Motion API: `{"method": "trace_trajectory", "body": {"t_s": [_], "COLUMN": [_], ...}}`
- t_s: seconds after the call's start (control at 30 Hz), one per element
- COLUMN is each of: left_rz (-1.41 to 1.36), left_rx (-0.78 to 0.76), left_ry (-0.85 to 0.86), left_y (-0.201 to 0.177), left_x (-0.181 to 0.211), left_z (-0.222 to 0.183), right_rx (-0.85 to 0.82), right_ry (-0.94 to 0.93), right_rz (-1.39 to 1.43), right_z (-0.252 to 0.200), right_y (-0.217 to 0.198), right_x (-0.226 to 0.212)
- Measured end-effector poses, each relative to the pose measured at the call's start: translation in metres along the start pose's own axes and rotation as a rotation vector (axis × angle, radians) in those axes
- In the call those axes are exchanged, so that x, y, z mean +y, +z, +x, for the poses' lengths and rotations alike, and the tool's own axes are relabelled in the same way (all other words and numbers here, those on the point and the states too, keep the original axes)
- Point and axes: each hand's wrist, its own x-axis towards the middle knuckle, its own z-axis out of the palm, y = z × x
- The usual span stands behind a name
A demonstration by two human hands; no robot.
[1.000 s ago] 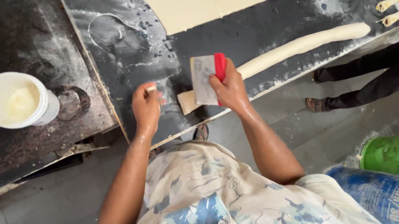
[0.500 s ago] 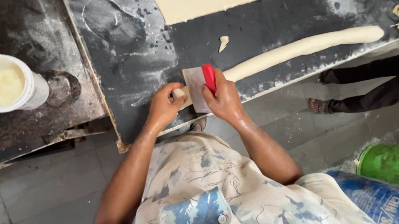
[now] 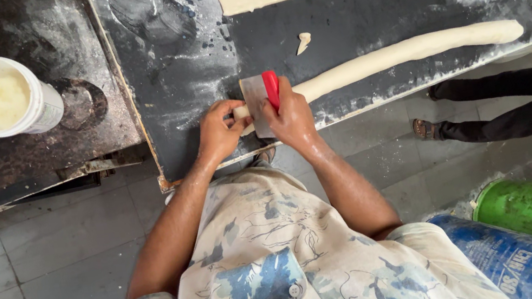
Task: The person rolls out and shapes dough on a floured surface, uses a scraper to cut the dough into portions, and then rolls and layers additional sheets of dough.
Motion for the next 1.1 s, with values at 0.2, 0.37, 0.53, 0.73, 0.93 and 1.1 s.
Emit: {"method": "trace_trajectory", "body": {"t_s": [0.2,0.37,0.53,0.73,0.93,1.1], "left_rz": [0.133,0.329,0.17,0.416,0.343,0.265], "left_rx": [0.076,0.081,0.05,0.053,-0.103,-0.104], "left_ry": [0.009,0.049,0.024,0.323,0.121,0.069], "left_y": [0.002,-0.005,-0.016,-0.015,0.005,0.007], "left_x": [0.008,0.004,0.003,0.012,0.004,0.0], "left_z": [-0.004,0.001,0.008,0.02,0.025,0.028], "right_rx": [-0.079,-0.165,-0.043,0.096,0.02,0.024], "right_ry": [0.117,0.144,-0.02,-0.007,0.001,0.03], "right_rz": [-0.197,-0.285,-0.033,0.014,0.019,-0.01], "right_z": [-0.005,0.026,0.039,0.014,0.004,0.005], "right_y": [0.028,0.058,0.02,-0.03,-0.021,-0.018], "right_x": [0.002,0.005,0.011,0.003,0.009,0.02]}}
